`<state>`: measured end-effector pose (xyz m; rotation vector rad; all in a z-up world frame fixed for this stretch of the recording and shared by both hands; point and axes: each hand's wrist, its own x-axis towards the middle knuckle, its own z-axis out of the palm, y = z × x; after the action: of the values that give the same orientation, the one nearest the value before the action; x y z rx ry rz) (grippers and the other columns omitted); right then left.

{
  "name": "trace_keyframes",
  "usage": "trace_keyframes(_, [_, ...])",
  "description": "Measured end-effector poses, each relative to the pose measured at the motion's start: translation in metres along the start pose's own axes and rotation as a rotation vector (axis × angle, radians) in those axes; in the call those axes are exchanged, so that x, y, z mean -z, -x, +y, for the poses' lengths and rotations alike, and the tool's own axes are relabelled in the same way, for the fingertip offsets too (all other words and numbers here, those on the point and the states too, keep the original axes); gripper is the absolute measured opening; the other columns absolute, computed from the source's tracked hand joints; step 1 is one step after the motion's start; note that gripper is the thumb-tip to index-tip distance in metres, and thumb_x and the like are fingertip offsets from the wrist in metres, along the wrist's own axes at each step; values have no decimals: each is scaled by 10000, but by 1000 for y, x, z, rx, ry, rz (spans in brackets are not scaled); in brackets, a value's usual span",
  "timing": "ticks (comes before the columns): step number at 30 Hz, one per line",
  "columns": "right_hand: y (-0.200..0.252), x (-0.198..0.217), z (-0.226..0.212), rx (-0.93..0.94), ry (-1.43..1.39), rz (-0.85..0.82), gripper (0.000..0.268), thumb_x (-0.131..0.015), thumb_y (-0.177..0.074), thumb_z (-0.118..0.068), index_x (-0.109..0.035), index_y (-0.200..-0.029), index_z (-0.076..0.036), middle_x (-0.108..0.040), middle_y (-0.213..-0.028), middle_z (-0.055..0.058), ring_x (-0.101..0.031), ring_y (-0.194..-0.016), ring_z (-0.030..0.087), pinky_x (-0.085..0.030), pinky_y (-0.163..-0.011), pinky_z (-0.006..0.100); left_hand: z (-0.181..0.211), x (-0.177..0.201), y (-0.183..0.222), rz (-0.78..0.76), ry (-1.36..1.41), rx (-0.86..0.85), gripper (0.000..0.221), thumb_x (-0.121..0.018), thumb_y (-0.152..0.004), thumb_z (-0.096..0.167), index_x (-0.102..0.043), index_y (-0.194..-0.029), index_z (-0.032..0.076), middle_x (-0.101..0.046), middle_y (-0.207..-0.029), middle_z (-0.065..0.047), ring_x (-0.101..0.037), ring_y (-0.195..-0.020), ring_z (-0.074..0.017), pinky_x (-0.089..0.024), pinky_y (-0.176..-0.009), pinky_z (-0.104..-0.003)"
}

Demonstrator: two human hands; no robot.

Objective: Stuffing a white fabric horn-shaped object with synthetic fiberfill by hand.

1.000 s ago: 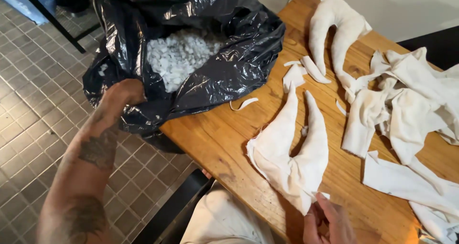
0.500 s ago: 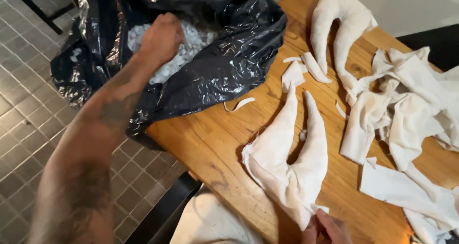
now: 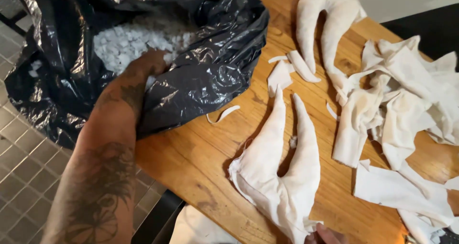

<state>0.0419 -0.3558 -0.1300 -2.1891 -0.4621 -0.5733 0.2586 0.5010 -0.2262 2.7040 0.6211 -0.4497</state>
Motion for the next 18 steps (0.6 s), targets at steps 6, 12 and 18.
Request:
trace_keyframes(6, [9,-3,9,34,9,33,264,-801,-903,-185,-825,-1134,-58,-731,-890,205,-697,-716,281,-573,-762,390,17,77,82,146,116,6,938,-842,-891,401,-559,-1760,192,-562,-1763,-217,-569,-1553,-464,-506,-1233,-507])
trace_keyframes(12, [-55,-8,-99,245,-86,162,152,-808,-1001,-80,-764,-1146,-79,-749,-1061,284,-801,-980,391,-664,-1116,509,23,149,156,504,698,253,447,-933,-870,513,-896,-1221,239,-833,-1105,44,-750,-1045,-74,-597,-847,-348])
trace_keyframes(18, [-61,11,-193,-224,-32,143,201,-791,-1030,-53,-791,-1231,-47,-714,-957,117,-593,-726,163,-431,-599,265,13,210,222,511,871,387,354,-888,-1091,361,-600,-1239,217,-643,-827,37,-490,-608,-83,-274,-444,-382])
